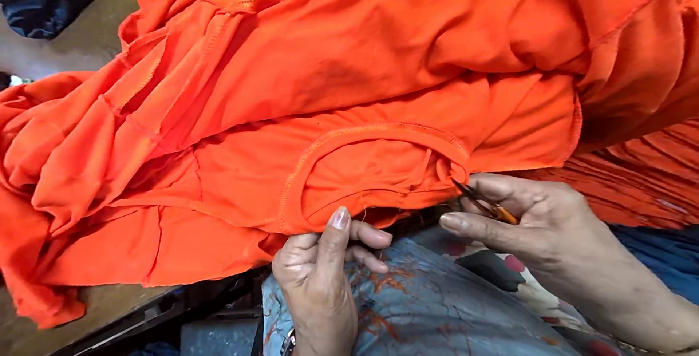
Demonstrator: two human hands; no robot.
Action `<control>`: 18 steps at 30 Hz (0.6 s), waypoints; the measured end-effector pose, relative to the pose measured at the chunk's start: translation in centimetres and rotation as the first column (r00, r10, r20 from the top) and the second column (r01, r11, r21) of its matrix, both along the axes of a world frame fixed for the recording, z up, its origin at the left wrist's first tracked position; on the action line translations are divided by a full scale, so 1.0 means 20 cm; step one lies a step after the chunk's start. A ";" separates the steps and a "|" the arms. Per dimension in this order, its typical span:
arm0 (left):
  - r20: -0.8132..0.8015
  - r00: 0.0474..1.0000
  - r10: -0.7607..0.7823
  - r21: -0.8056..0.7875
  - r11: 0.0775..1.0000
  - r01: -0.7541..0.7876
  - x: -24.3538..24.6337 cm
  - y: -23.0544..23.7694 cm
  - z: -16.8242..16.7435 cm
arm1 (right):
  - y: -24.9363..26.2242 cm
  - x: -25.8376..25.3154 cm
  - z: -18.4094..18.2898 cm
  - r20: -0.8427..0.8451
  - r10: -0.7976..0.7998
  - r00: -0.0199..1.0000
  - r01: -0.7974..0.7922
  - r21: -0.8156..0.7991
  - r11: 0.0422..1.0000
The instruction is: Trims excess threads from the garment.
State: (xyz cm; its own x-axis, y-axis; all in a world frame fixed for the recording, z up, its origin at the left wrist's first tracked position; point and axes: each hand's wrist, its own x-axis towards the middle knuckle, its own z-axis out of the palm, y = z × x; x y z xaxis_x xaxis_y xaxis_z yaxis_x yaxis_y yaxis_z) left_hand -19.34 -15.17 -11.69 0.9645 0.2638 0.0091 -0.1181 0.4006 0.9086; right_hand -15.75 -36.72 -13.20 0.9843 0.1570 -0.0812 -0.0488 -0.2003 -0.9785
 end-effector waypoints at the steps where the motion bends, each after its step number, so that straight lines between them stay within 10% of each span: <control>1: 0.003 1.000 -0.003 0.010 1.000 0.003 0.00 0.00 0.00 | 0.02 0.01 0.01 -0.029 0.001 1.000 0.000 0.038 0.999; 5: 0.019 1.000 -0.011 0.027 1.000 0.010 0.00 0.00 0.00 | 0.06 -0.01 -0.02 -0.055 -0.022 0.998 0.029 0.124 0.992; 12: 0.029 0.999 -0.014 0.037 0.999 0.013 0.00 0.00 -0.01 | -0.06 -0.11 -0.16 0.355 0.279 0.892 -0.232 -0.169 0.958; 18: 0.037 0.999 -0.017 0.056 0.998 0.015 0.00 0.00 0.00 | -0.02 -0.09 -0.05 -0.058 0.123 0.991 -0.123 0.013 0.992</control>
State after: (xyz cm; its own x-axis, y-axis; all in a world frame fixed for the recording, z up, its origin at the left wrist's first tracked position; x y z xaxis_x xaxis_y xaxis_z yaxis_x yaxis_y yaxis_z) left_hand -19.39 -15.17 -11.69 0.9674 0.2461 0.0601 -0.1468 0.3514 0.9247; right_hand -17.56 -37.12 -14.22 0.9511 0.2774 -0.1358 -0.0814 -0.1990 -0.9766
